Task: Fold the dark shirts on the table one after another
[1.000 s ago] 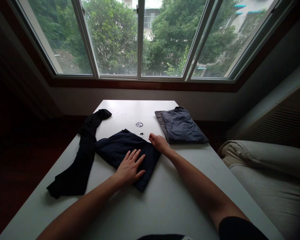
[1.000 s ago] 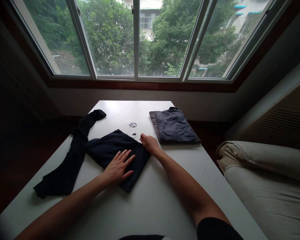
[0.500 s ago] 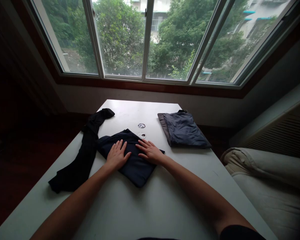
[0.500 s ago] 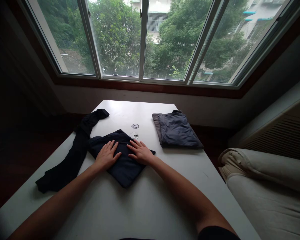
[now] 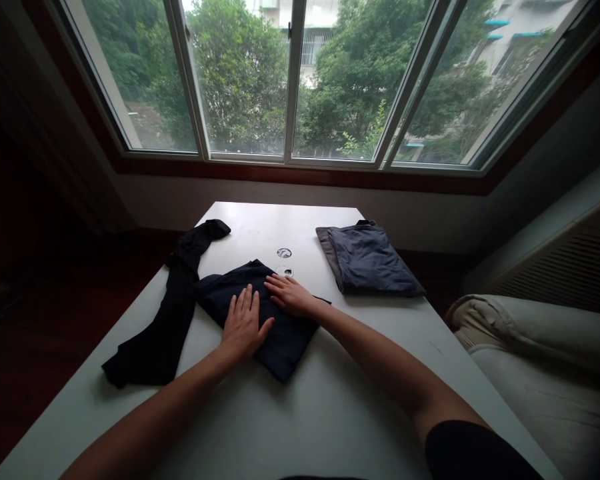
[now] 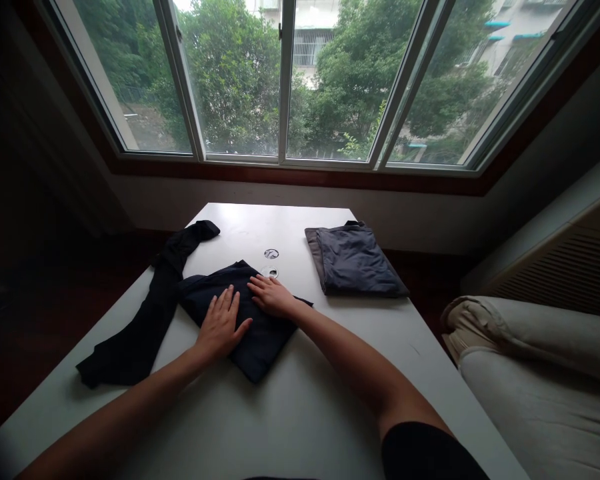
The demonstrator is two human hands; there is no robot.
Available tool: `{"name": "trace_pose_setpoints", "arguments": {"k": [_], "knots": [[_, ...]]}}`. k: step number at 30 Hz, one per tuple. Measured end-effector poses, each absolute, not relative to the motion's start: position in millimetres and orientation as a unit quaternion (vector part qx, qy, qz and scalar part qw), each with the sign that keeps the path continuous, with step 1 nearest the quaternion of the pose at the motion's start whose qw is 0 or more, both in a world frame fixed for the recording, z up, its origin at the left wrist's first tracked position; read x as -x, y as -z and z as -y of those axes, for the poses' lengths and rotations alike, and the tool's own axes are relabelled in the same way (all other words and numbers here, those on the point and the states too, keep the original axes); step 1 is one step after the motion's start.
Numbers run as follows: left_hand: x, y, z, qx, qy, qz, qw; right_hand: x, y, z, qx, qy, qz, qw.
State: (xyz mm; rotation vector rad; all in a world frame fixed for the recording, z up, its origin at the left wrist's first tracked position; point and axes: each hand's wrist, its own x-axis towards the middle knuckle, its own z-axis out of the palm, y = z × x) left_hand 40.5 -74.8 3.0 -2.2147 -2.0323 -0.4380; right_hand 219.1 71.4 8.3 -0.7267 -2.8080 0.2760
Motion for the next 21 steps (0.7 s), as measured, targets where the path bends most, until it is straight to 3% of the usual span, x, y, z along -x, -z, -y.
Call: {"name": "trace_pose_setpoints", "arguments": {"k": [4, 8, 16, 21], "knots": [[-38.3, 7.5, 92.6, 0.762, 0.113, 0.637, 0.025, -215.8, 0.0, -86.0, 0.28, -0.105, 0.95, 0.087], [-40.4, -2.5, 109.8, 0.793, 0.115, 0.597, 0.014, -204.8, -5.0, -91.2, 0.311, -0.102, 0.937, 0.121], [-56.4, -28.9, 142.5, 0.949, 0.062, 0.296, -0.095, -174.1, -9.8, -88.3, 0.264, -0.082, 0.957, 0.09], [-21.5, -52.9, 126.9, 0.916, 0.123, 0.376, -0.07, -203.8, -26.1, -76.9, 0.388, -0.053, 0.908, 0.146]]}}
